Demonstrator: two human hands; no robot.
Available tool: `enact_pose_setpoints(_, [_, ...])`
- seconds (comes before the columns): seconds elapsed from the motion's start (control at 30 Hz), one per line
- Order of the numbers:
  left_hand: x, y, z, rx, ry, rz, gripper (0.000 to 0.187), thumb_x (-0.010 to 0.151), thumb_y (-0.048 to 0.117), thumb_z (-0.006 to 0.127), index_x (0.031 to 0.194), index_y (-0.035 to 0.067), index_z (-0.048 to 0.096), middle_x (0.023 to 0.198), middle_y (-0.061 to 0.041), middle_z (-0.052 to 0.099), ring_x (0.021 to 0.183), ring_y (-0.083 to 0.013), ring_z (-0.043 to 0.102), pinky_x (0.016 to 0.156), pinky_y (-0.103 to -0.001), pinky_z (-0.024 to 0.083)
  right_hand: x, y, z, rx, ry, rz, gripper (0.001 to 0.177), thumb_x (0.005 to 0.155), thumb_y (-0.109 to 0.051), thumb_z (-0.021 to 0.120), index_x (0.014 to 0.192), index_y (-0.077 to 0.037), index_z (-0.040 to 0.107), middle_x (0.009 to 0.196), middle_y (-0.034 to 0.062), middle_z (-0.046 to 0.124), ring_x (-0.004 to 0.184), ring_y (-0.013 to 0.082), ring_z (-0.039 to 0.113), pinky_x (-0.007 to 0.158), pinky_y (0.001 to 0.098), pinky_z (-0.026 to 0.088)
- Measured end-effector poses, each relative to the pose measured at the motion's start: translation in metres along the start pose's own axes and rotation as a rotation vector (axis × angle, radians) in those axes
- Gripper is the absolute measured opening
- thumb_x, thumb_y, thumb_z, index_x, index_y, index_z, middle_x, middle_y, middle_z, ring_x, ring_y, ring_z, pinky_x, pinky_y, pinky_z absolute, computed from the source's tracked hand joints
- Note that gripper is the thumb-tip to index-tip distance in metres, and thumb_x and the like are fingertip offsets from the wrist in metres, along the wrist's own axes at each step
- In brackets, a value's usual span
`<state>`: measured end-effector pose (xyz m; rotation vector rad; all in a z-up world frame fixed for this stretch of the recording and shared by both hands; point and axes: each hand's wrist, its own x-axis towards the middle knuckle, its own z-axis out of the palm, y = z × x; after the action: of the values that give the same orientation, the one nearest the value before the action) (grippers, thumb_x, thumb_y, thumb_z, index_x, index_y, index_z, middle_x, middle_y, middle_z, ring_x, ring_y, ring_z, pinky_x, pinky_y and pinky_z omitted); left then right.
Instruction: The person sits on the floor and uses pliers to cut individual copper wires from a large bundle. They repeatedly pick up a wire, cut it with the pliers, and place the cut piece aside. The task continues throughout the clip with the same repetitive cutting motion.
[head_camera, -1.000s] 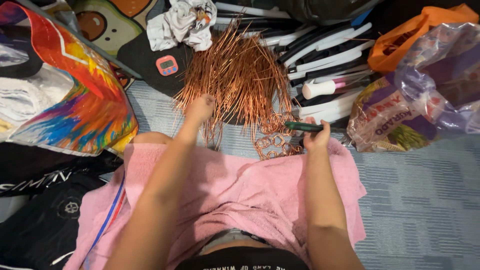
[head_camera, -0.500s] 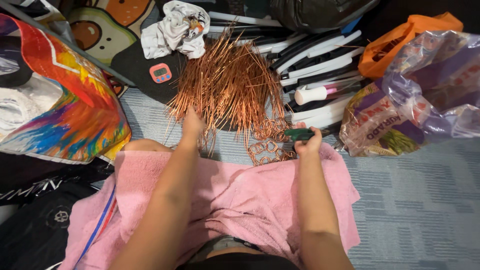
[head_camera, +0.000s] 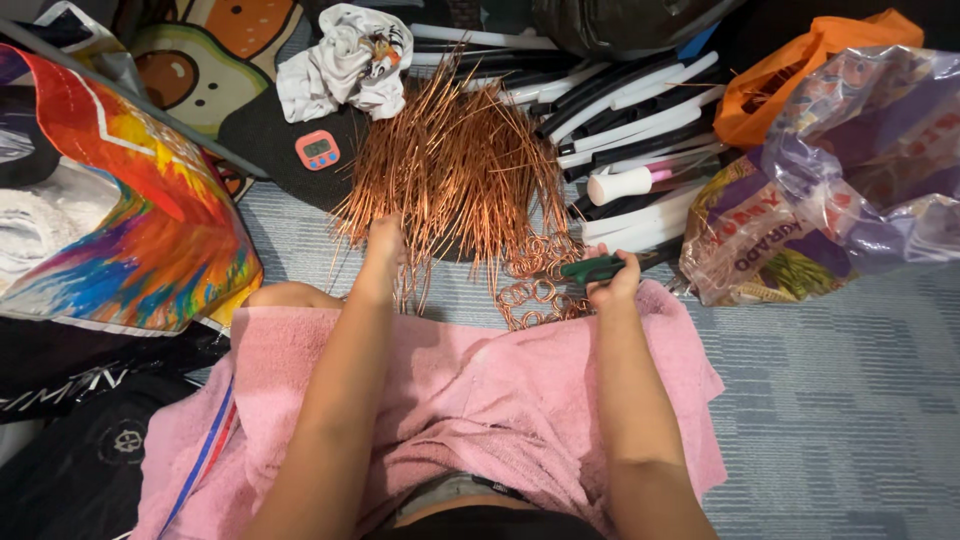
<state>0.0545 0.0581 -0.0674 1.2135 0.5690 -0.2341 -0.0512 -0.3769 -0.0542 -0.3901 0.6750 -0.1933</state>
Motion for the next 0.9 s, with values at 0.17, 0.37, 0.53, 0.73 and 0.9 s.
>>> enact_pose_setpoints(0.17, [-0.026,0.018,0.004,-0.561,-0.175,-0.278,0.025,0.107,0.028,0.052,0.111,0.006,0.064,0.061,0.006,0.043,0.048,-0.0058,0.032,0.040,-0.021,0.025,0.005,0.001,-0.004,-0.024,0.025,-0.019,0.039,0.088,-0.025,0.055,0.116,0.002,0.055,0.107,0.0119,0.067,0.098,0.0304,0.069,0.097,0.0461,0.057])
enact_pose_setpoints(0.37, [-0.131,0.016,0.065,-0.753,-0.286,-0.380,0.036,0.108,0.028,0.037,0.124,0.010,0.063,0.058,0.009,0.038,0.047,-0.0029,0.031,0.040,-0.019,0.026,0.011,0.002,-0.011,-0.033,0.020,-0.023,0.037,0.089,-0.026,0.055,0.116,0.000,0.054,0.106,0.0115,0.067,0.097,0.0305,0.068,0.094,0.0465,0.056])
enact_pose_setpoints(0.53, [-0.205,0.018,0.110,-0.453,-0.622,-0.383,0.046,0.107,0.043,0.030,0.117,0.009,0.060,0.055,0.008,0.033,0.042,-0.0062,0.027,0.035,-0.021,0.025,0.000,0.002,0.000,-0.133,-0.039,0.017,0.043,0.088,-0.026,0.056,0.124,-0.002,0.057,0.106,0.0156,0.068,0.093,0.0307,0.066,0.088,0.0483,0.056])
enact_pose_setpoints(0.73, [-0.181,0.048,0.085,0.635,-0.384,0.468,0.037,0.109,0.038,0.046,0.116,0.011,0.071,0.080,-0.002,0.055,0.065,-0.0181,0.048,0.057,-0.034,0.041,-0.029,0.017,0.019,-0.378,-0.071,-0.313,0.056,0.092,-0.009,0.060,0.144,-0.016,0.040,0.124,0.0076,0.063,0.102,0.0243,0.066,0.085,0.0424,0.054])
enact_pose_setpoints(0.9, [-0.157,0.069,0.046,1.045,0.120,0.949,0.026,0.102,0.031,0.059,0.108,0.011,0.075,0.099,-0.015,0.073,0.089,-0.0365,0.069,0.079,-0.050,0.053,-0.047,0.035,0.046,-0.664,-0.391,-0.937,0.053,0.102,-0.003,0.062,0.152,-0.009,0.043,0.144,0.0097,0.062,0.123,0.0225,0.062,0.103,0.0355,0.050])
